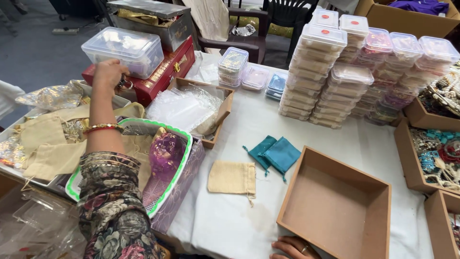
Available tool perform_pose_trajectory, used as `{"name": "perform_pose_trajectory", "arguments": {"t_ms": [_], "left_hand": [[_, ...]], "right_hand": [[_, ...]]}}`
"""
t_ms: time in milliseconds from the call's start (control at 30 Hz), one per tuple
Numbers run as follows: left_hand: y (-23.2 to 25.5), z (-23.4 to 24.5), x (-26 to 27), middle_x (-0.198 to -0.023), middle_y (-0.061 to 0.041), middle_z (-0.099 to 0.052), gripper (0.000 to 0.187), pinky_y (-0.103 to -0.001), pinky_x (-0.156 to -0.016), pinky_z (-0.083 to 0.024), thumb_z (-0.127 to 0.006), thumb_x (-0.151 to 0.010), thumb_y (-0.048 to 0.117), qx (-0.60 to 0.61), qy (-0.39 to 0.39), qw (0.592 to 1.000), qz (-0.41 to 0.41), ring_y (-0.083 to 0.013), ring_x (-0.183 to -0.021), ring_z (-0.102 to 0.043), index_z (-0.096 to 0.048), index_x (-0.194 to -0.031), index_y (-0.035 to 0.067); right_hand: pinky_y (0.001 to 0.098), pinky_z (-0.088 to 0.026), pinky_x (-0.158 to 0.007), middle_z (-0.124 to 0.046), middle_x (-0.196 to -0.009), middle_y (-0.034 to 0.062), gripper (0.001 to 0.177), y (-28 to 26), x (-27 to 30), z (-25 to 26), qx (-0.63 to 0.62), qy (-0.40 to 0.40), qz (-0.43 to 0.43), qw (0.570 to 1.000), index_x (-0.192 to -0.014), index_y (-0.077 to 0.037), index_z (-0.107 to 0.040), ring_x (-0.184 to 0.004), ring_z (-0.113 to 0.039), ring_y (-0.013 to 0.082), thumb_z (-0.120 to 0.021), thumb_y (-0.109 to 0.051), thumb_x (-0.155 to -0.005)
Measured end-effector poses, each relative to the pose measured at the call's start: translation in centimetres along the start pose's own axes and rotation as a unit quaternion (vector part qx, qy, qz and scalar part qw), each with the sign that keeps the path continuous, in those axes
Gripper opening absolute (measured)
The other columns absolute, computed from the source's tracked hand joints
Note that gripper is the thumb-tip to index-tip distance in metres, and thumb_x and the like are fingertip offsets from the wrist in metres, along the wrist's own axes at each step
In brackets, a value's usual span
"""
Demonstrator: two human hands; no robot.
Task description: The person opens a plastic container filled with various jewelry items and selects a red brooch. They place the brooch into a small clear plastic bag, then put the bagged item into a teal drawstring pouch. The pouch is then placed into a small plastic box. The person repeats this process with a second jewelry item, placing it into a bag and then a pouch.
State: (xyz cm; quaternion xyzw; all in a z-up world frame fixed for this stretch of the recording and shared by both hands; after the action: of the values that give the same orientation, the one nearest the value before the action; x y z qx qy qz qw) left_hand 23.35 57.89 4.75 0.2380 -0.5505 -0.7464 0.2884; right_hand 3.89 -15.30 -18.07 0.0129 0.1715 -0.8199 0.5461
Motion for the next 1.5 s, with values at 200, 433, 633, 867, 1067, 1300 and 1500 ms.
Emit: {"name": "perform_pose_trajectory", "arguments": {"t_ms": [200,433,633,867,1067,1300,1500], "left_hand": [[1.8,1.1,-0.3,-0.072,-0.003,-0.059,0.004,-0.031,-0.039,-0.041,-0.067,-0.087,0.005,0.113,-0.001,0.994,-0.012,-0.0154,-0.053,-0.054,-0.064,-0.086,0.002],[2.1,-0.1,-2.1,-0.078,-0.002,-0.062,0.006,-0.036,-0.048,-0.047,-0.073,-0.084,0.008,0.095,-0.001,0.994,-0.058,-0.0148,-0.06,-0.056,-0.071,-0.088,0.004],[5.3,-1.3,0.6,-0.095,-0.013,-0.071,0.032,-0.041,-0.081,-0.056,-0.079,-0.074,0.013,-0.307,0.142,0.921,-0.194,-0.0292,-0.086,-0.07,-0.08,-0.106,0.017],[8.8,-7.4,3.5,-0.108,-0.016,-0.07,0.023,-0.04,-0.078,-0.06,-0.078,-0.089,0.019,-0.488,0.2,0.768,-0.363,-0.0293,-0.099,-0.066,-0.08,-0.111,0.013],[8.3,-10.0,2.4,-0.104,-0.009,-0.064,0.027,-0.033,-0.065,-0.06,-0.078,-0.083,0.03,-0.652,0.24,0.658,-0.291,-0.0255,-0.1,-0.061,-0.076,-0.097,0.008],[8.4,-7.4,4.0,-0.101,-0.007,-0.068,0.011,-0.032,-0.069,-0.061,-0.073,-0.101,0.017,-0.674,0.184,0.644,-0.311,-0.0227,-0.1,-0.063,-0.077,-0.094,0.01],[9.4,-1.0,11.2,-0.113,-0.003,-0.067,0.016,-0.042,-0.076,-0.059,-0.081,-0.088,0.027,-0.617,0.187,0.672,-0.365,-0.0255,-0.112,-0.061,-0.079,-0.102,0.019]], "right_hand": [[0.051,-0.045,-0.104,-0.078,-0.116,-0.0051,0.019,2.2,1.4,-3.3,-0.048,0.054,-0.098,0.993,-0.1,-0.038,-0.085,-0.118,-0.069,0.0231,-0.076,-0.034,-0.084],[0.0505,-0.044,-0.11,-0.079,-0.11,0.0003,0.032,5.1,3.5,-6.9,-0.08,0.106,-0.295,0.946,-0.098,-0.034,-0.086,-0.115,-0.069,0.0256,-0.089,-0.043,-0.068],[0.0511,-0.04,-0.111,-0.079,-0.113,0.0008,0.032,5.0,3.4,-6.5,-0.09,0.086,-0.283,0.951,-0.101,-0.035,-0.087,-0.119,-0.066,0.0267,-0.088,-0.042,-0.07],[0.0511,-0.038,-0.112,-0.078,-0.117,0.0019,0.03,5.2,3.4,-6.7,-0.11,0.057,-0.242,0.962,-0.107,-0.034,-0.086,-0.124,-0.065,0.0275,-0.083,-0.032,-0.077],[0.0462,-0.045,-0.11,-0.079,-0.112,0.0005,0.029,4.6,2.8,-6.3,-0.111,0.1,-0.294,0.944,-0.101,-0.032,-0.086,-0.117,-0.068,0.0221,-0.088,-0.036,-0.073],[0.0491,-0.043,-0.109,-0.078,-0.117,0.0006,0.03,4.1,2.2,-4.5,-0.121,0.064,-0.261,0.956,-0.108,-0.03,-0.086,-0.122,-0.066,0.0243,-0.083,-0.032,-0.078],[0.0507,-0.042,-0.108,-0.075,-0.121,0.0,0.024,2.2,1.6,-2.8,-0.065,0.033,-0.079,0.994,-0.109,-0.028,-0.082,-0.121,-0.066,0.0237,-0.069,-0.027,-0.089]]}}
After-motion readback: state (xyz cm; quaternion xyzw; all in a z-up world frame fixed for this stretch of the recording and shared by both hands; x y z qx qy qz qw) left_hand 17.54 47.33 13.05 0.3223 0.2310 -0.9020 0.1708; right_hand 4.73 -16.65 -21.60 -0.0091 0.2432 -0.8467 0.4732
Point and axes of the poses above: each hand's wrist, its own x-axis away from the middle knuckle, its own z-axis out of the back of the hand, y = z × x, the point moved 6 cm from there along -x, towards the middle knuckle
